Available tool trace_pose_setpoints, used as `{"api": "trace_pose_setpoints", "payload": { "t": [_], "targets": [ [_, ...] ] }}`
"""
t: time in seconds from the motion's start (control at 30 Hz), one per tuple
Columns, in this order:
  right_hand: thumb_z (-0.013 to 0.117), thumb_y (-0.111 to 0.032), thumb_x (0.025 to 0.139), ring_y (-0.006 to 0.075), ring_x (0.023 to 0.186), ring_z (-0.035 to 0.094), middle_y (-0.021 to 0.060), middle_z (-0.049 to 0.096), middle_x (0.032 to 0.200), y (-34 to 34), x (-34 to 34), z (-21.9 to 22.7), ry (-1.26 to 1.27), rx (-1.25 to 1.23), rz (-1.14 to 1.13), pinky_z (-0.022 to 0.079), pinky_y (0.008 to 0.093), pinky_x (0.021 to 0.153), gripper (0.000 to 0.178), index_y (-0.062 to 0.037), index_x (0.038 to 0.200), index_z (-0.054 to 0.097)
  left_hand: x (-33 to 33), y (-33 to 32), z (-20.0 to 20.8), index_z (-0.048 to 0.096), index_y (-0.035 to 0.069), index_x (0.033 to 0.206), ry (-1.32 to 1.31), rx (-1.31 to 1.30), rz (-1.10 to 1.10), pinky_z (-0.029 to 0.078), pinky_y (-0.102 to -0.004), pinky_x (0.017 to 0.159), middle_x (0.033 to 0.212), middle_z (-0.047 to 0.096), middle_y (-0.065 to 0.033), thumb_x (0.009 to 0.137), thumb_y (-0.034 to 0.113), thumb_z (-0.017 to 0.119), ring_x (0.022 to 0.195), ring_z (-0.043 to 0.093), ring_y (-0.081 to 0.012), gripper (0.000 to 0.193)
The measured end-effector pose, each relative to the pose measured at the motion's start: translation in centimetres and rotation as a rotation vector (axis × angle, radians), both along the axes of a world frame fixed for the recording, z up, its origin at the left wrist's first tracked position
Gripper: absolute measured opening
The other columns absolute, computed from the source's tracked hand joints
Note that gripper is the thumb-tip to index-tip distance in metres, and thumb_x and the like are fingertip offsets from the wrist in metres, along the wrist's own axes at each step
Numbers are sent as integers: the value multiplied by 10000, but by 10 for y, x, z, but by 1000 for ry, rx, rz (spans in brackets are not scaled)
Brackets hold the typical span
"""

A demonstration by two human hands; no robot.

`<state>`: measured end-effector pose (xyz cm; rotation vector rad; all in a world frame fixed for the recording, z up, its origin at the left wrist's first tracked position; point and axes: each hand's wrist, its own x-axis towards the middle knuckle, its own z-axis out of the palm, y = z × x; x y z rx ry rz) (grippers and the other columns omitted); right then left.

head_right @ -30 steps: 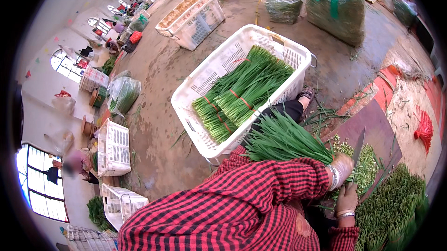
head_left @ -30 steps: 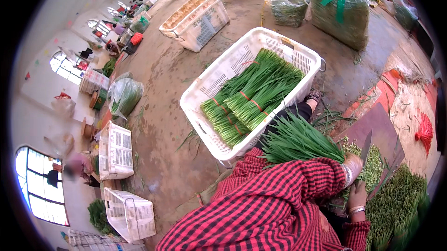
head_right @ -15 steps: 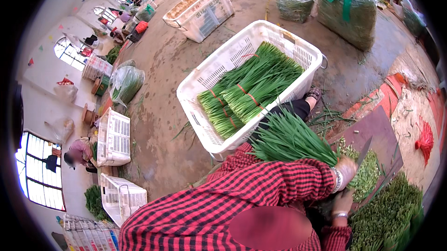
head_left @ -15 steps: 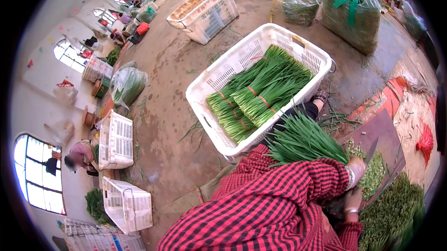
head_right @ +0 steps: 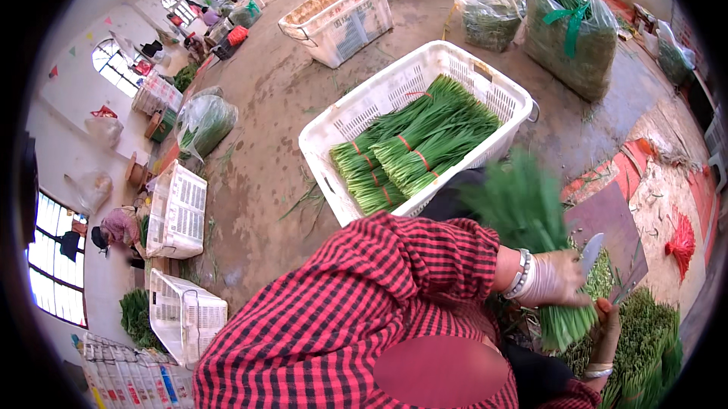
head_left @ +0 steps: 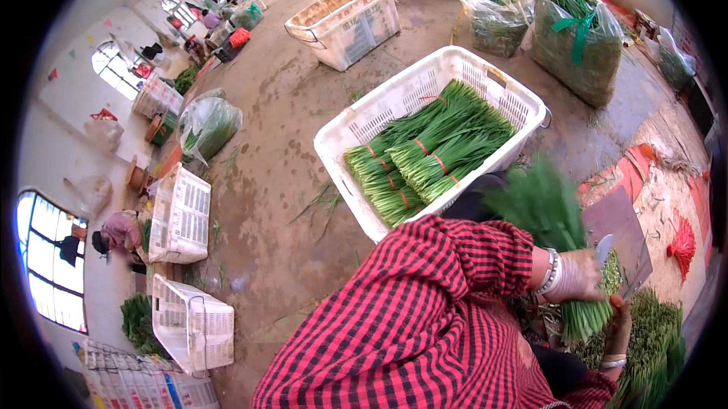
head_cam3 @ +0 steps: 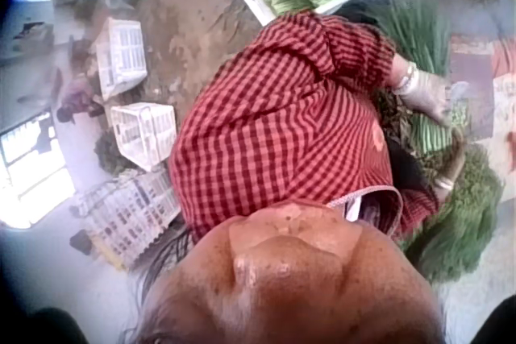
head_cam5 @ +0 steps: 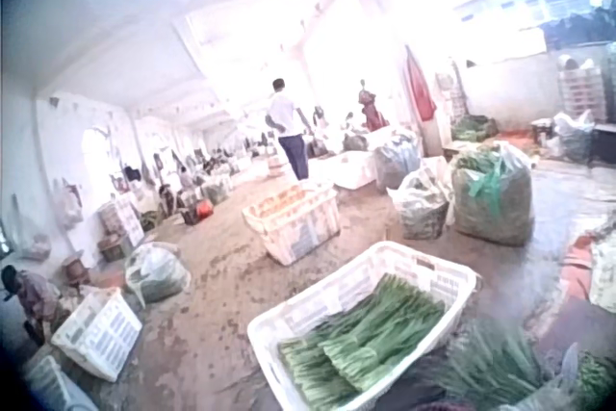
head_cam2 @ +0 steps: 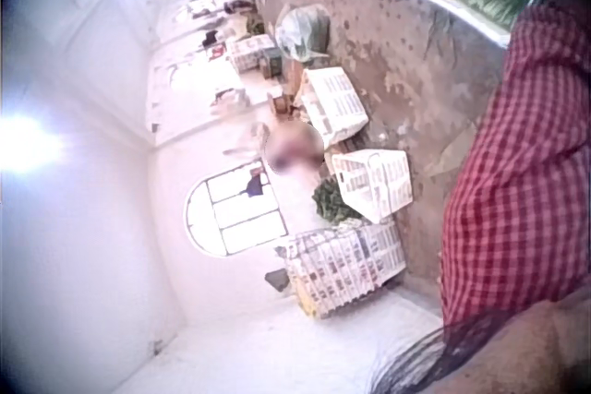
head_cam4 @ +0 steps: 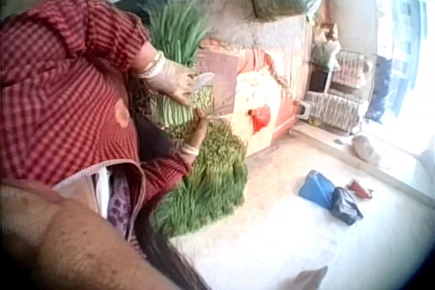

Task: The person trims the root ends of green onion bundles using a knife on a wooden board and places the finished bundles into a plastic crate.

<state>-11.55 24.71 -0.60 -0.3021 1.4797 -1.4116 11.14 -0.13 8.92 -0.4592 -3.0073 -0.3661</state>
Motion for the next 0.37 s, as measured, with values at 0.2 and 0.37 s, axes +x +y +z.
{"api": "trace_pose_setpoints", "payload": {
  "t": [0.2,0.37],
  "targets": [
    [495,-442,995,220,1097,620,76,632,1216,-33,93,11,-379,-332,-143,495,382,975,506,-60,1322,549,2,7,-9,547,126,1318,419,448,-31,384,-475,1085,1387,498,-159,783,68,611,1266,502,-319,542],
    [583,-479,929,235,1018,658,86,663,1157,-64,139,-31,-481,-372,-332,530,371,926,577,-53,1319,558,37,-19,-111,710,59,1084,-479,1227,701,442,-395,1043,1176,675,-154,830,177,667,1171,600,-259,283]
  ]
}}
